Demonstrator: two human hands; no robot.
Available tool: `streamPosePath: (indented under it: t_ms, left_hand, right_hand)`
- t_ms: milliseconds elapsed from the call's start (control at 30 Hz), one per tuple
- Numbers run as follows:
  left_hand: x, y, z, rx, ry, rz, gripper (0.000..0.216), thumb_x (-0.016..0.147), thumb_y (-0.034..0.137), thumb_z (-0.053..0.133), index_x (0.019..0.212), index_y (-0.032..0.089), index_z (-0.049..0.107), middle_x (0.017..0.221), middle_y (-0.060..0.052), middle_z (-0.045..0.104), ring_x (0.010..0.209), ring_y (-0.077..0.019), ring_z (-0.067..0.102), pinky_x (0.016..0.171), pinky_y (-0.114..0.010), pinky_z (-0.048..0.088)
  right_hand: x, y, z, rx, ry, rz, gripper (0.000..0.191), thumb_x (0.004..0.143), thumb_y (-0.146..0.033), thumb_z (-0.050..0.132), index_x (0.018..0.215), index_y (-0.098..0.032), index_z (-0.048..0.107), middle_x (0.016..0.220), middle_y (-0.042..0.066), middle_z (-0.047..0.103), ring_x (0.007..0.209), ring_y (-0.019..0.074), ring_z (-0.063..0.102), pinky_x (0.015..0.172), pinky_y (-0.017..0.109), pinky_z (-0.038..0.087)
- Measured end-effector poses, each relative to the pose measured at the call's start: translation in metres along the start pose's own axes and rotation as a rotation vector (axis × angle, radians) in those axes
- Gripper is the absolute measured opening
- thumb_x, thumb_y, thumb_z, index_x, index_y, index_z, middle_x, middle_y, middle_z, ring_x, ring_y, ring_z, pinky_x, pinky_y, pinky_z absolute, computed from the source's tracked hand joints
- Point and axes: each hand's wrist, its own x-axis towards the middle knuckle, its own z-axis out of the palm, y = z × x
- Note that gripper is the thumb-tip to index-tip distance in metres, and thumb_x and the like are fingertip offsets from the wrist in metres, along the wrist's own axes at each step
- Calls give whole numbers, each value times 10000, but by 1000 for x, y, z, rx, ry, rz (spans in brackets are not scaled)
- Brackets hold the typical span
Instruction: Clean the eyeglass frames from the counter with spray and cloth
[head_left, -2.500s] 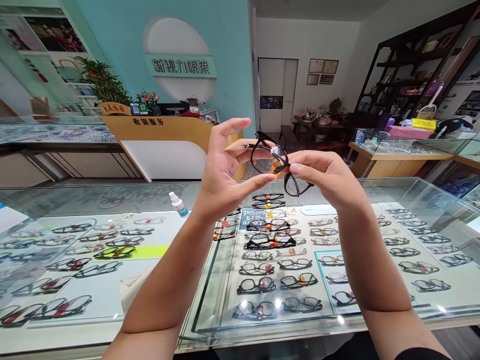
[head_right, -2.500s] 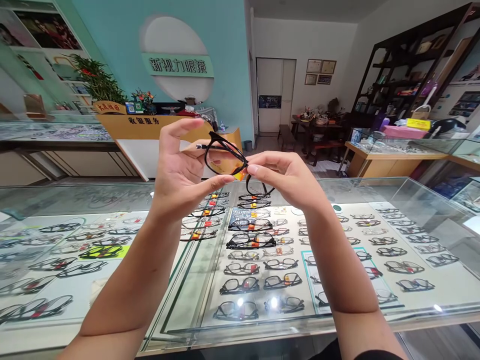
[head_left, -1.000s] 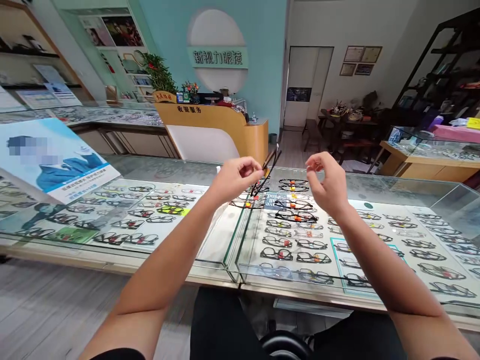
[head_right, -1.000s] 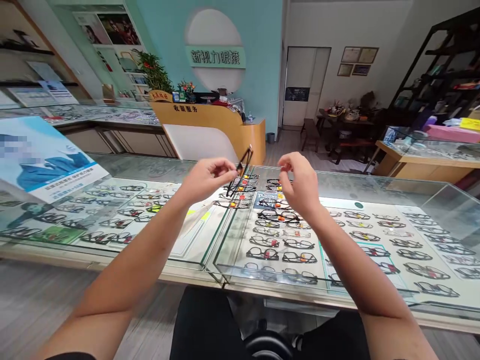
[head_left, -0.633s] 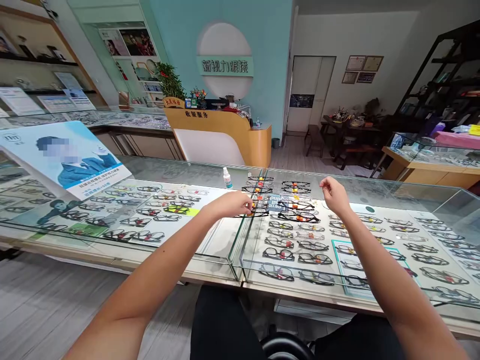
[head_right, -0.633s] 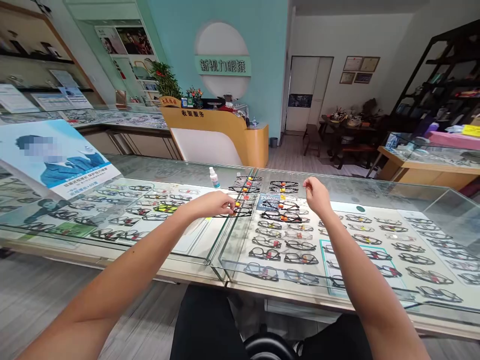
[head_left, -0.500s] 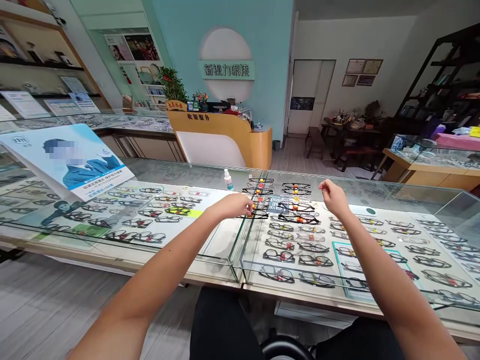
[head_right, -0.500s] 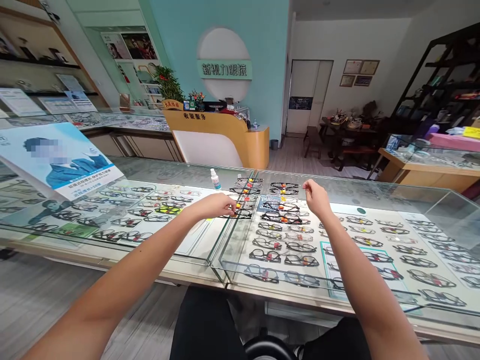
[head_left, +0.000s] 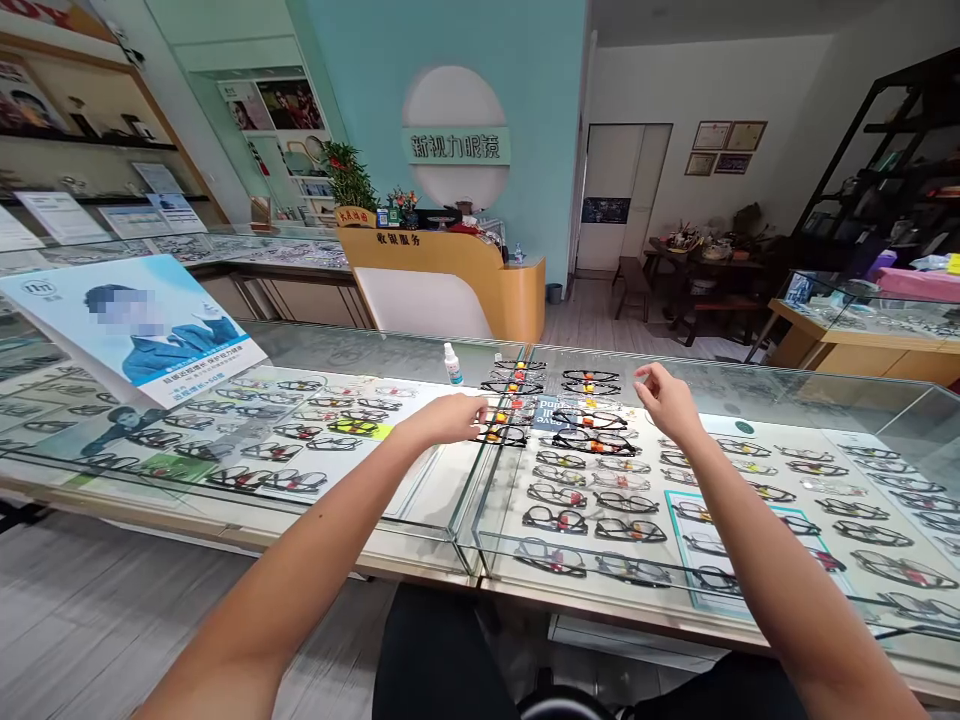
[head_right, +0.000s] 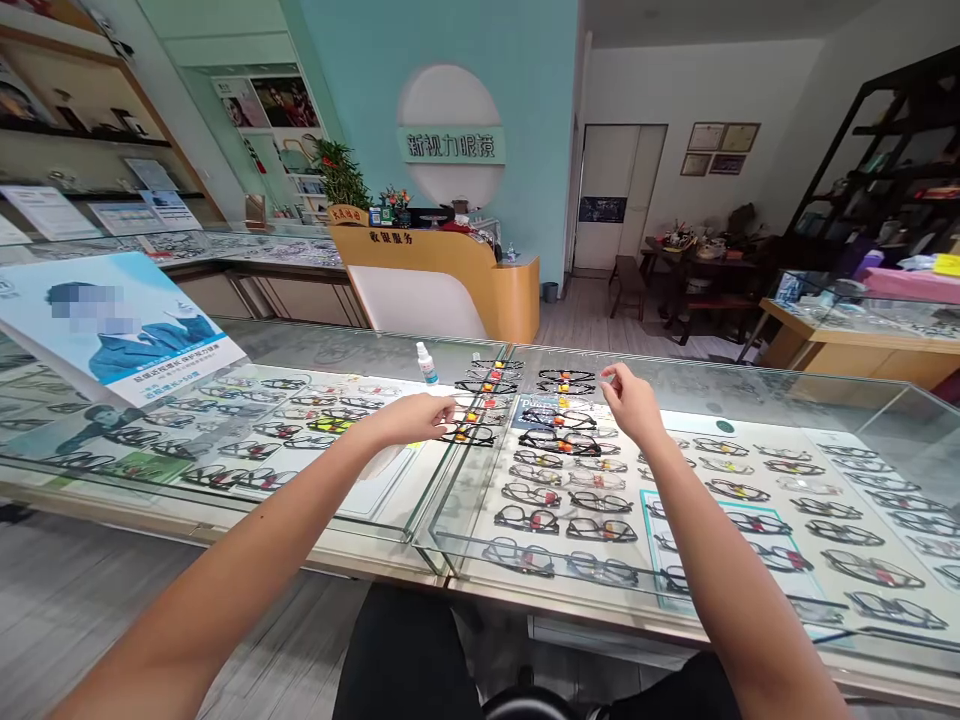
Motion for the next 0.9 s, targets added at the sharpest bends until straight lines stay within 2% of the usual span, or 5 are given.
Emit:
streamPosePath:
  t_ms: [200,400,600,700,900]
  left_hand:
    - [-24,-35,0,21,-32,-156,212,821,199,624,1013,235,704,1078,-64,816,931,-256,731,691,-306,404]
    - [-20,-48,-2,116,73,-310,178,858,232,613,975,187,740,1109,-190,819,1016,-368,755,742,-357,436]
    - [10,-11,-8,92,161,-64,343,1002,334,535,1218,239,783,1196,-97,830,1093,-282,745,795,-330,456]
    - [26,4,-5,88,128,27,319,980,314,585,1169,234,829,1244,-99,831,1106,-286,741,801,-326,458]
    - [44,11,0,49,83,72,225,904,240,677,1006,248,878,1124,-97,853,1020,-276,748,762,-310,451]
  right_hand:
    - [-1,-1,-3,12,31,14,262,919,-322,579,1147,-234,671,820,36,737,740,231,683,785,372,495]
    - [-1,-7,-3,26,43,-11,288,863,-278,591,1128,-224,689,834,40,753,775,235,712,833,383,531]
    - [-3,-9,-1,27,5,-41,294,830,-264,590,1101,-226,696,846,33,750,767,227,711,833,381,534]
    - [-3,-8,-2,20,-4,-47,284,823,-261,589,1082,-229,699,843,30,739,761,224,692,821,379,524]
    - [-2,-8,-4,20,-9,-50,280,803,-251,594,1062,-236,700,824,23,730,755,223,674,798,372,501]
